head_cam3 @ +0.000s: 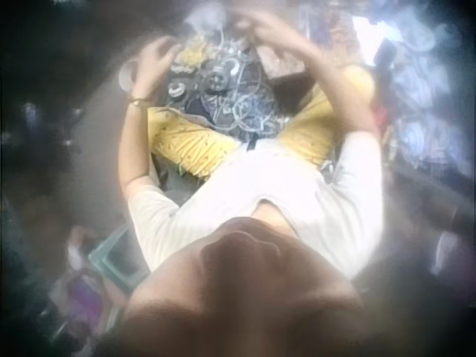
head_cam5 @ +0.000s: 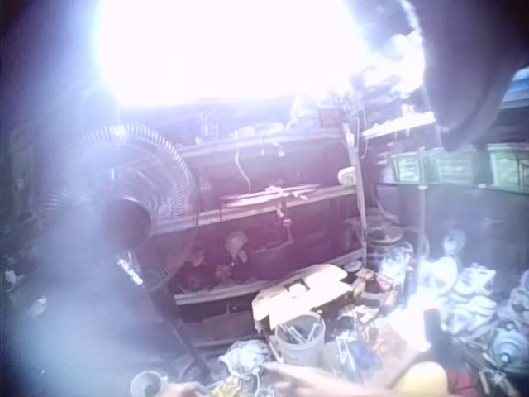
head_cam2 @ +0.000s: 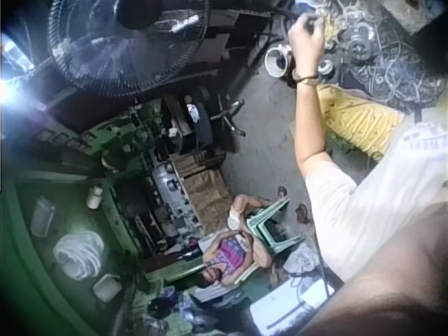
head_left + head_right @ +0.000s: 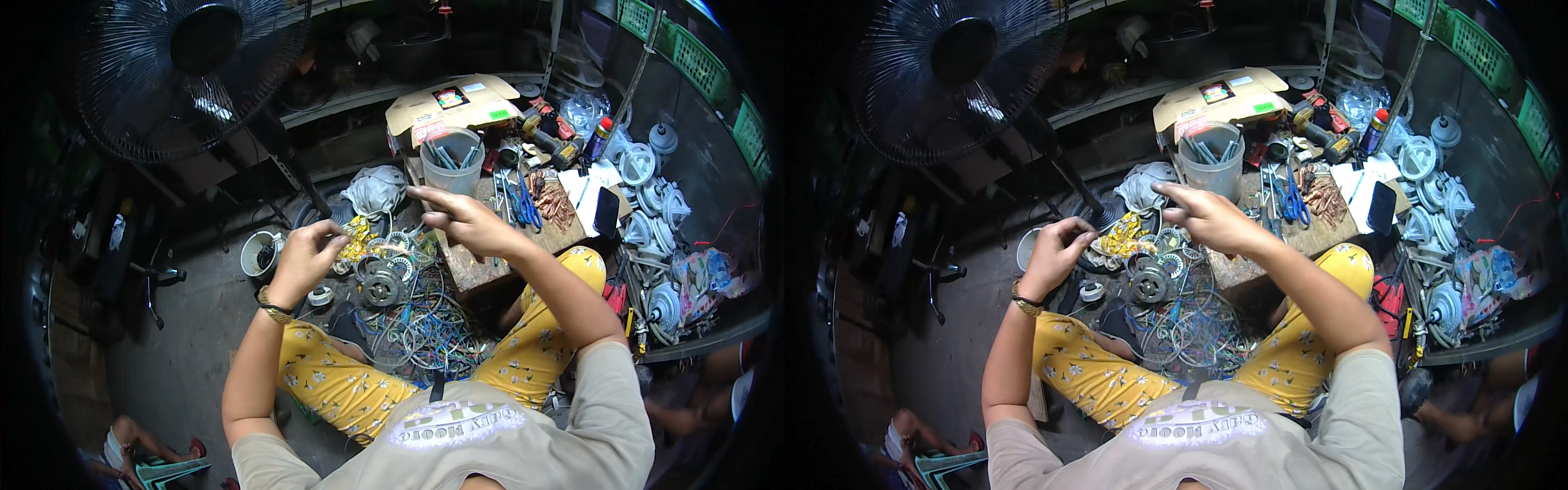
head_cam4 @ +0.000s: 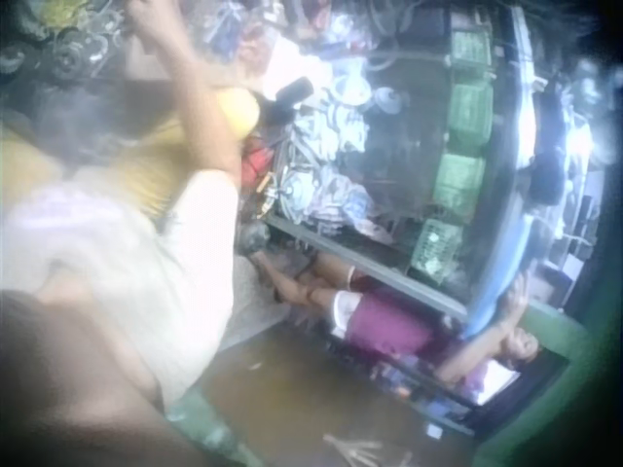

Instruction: The person strips insulation from wires using a tool, then twists the wires together and applies electrical tape to the connection.

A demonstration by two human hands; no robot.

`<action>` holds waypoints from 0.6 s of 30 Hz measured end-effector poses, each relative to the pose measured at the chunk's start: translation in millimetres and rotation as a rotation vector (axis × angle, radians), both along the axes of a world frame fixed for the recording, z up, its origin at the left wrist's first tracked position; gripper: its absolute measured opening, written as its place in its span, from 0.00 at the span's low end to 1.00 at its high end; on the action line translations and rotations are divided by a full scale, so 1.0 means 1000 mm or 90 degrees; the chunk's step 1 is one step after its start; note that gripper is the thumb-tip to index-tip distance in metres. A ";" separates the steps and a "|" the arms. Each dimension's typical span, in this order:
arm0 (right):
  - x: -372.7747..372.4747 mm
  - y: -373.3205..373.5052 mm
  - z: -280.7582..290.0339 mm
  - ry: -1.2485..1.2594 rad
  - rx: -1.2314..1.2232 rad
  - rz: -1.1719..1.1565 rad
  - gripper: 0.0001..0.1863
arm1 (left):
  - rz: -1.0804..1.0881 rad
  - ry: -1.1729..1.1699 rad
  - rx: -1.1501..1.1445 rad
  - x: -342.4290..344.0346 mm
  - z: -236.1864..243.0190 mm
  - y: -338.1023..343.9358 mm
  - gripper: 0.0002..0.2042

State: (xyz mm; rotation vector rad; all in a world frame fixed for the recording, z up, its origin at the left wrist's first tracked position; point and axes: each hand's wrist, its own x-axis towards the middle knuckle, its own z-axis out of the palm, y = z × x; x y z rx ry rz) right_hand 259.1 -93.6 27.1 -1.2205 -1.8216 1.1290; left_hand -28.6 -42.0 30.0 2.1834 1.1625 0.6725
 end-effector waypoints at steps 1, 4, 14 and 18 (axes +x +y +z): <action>-0.009 0.011 -0.005 -0.057 0.131 -0.033 0.26 | -0.021 -0.007 -0.004 0.011 0.004 0.001 0.06; -0.028 0.025 -0.017 0.025 0.044 0.107 0.31 | -0.036 -0.161 -0.009 0.035 0.008 0.000 0.08; -0.008 -0.003 -0.058 0.116 -0.192 0.092 0.15 | -0.005 -0.674 -0.437 0.024 0.007 0.000 0.08; 0.003 -0.014 -0.051 0.110 -0.183 0.038 0.13 | 0.031 -0.978 -0.579 0.021 0.001 0.004 0.11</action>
